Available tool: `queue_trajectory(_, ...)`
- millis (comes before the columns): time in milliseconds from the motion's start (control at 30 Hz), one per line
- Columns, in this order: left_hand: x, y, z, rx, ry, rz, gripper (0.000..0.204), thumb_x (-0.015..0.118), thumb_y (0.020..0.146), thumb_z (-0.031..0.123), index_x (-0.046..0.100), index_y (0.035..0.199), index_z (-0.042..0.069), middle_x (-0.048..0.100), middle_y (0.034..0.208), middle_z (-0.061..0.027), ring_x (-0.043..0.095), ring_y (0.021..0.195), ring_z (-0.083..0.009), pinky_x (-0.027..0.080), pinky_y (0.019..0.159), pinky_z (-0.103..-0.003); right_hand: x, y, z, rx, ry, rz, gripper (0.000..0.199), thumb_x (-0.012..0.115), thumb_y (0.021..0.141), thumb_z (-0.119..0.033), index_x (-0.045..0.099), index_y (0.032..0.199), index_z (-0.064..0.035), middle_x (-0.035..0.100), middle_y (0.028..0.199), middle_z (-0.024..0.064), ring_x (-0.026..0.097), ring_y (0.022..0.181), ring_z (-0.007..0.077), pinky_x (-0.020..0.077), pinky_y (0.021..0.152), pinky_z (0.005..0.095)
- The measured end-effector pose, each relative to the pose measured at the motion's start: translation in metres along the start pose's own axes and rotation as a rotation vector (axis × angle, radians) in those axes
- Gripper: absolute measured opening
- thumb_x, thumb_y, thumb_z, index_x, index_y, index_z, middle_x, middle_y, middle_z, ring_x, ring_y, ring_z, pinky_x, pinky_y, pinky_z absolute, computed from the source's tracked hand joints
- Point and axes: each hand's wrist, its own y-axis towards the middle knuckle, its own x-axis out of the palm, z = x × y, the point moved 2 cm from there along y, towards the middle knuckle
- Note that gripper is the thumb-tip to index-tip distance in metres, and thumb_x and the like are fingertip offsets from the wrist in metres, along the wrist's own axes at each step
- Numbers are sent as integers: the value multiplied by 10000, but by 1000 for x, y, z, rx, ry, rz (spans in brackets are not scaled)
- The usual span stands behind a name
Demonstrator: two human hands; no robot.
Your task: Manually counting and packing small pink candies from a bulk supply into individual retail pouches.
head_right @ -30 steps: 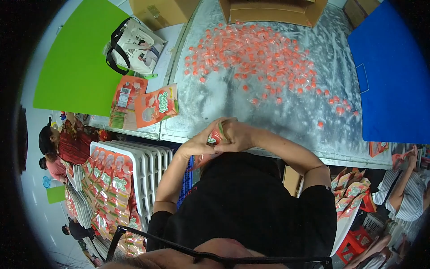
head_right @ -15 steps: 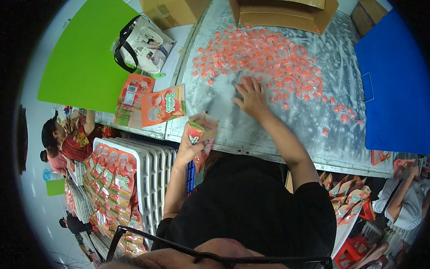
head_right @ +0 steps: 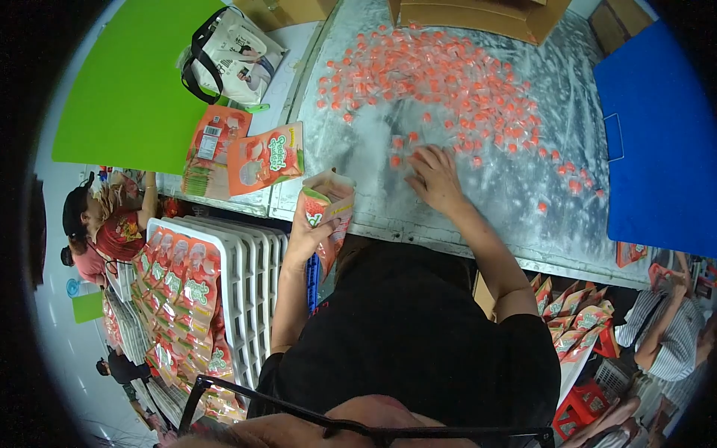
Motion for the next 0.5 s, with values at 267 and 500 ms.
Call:
queue_trajectory(267, -1, 2, 1, 121, 188, 19, 823, 649, 711, -114, 369, 1469, 44, 553, 1334, -104, 533, 1234, -185, 417, 1053, -333, -6, 23, -24, -35, -30, 90, 696, 797, 768, -358, 555, 1387, -151, 420, 1466, 159, 370, 1352, 434, 321, 1116, 550)
queue_trajectory(500, 3, 7, 2, 160, 458, 66, 844, 719, 688, -56, 392, 1458, 59, 535, 1345, -169, 534, 1259, -289, 413, 1069, -367, 27, 40, -15, -219, 37, -38, 537, 791, 778, -347, 631, 1262, -178, 521, 1342, 115, 464, 1266, 356, 408, 1046, 476)
